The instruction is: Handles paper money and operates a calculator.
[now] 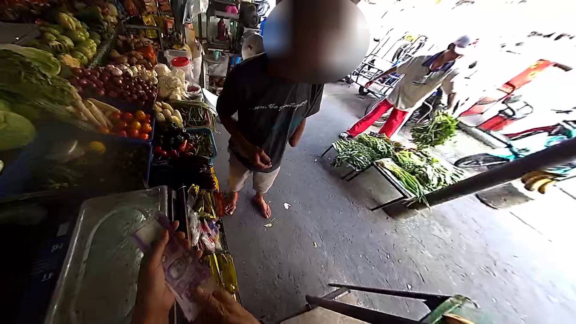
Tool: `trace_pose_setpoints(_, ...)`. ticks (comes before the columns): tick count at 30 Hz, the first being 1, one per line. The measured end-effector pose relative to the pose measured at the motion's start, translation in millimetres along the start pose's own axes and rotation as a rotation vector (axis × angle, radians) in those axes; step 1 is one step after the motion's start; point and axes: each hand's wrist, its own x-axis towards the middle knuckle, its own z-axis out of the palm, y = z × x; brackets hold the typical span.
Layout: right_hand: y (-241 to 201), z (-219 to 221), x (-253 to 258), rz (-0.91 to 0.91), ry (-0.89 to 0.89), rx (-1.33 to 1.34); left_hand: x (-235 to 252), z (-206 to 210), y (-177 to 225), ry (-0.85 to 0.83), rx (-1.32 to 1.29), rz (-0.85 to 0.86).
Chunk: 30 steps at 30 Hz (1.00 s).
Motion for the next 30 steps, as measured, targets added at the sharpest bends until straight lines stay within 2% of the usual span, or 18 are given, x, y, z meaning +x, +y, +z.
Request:
trace_pose_setpoints(2, -4, 0, -2, -0.128, 0.075, 0.126, -3, 8, -3, 0.017, 0.031, 0.064)
trace_pose_setpoints(4, -9, -1, -7, -0.227, 0.127, 0.143, -11, 15, -8, 0.091, 0.056, 0.104)
trace_pose_setpoints(7, -15, -4, -11, -0.323, 0.153, 0.106, -18, 24, 0, 0.072, -0.012, 0.061)
trace_pose_setpoints(9, -13, -5, -17, -0.315, 0.135, 0.089, -17, 20, 8, 0.003, -0.072, 0.016)
trace_pose_setpoints(12, -5, -11, -25, -0.296, 0.010, 0.056, -7, 10, 14, -0.028, -0.114, -0.007)
trace_pose_setpoints(20, -8, -14, -26, -0.299, 0.107, 0.058, -13, 6, 15, 0.034, -0.077, -0.055)
trace_pose_setpoints(24, -9, -7, -17, -0.357, 0.119, 0.012, -16, 4, 13, -0.028, -0.118, -0.059)
trace_pose_setpoints(27, -6, -6, -15, -0.408, 0.217, -0.251, -18, -3, 13, -0.026, -0.095, -0.074)
trace_pose_setpoints(30, -26, -27, -18, -0.518, 0.261, -0.549, -43, -6, 6, -0.029, 0.077, -0.224)
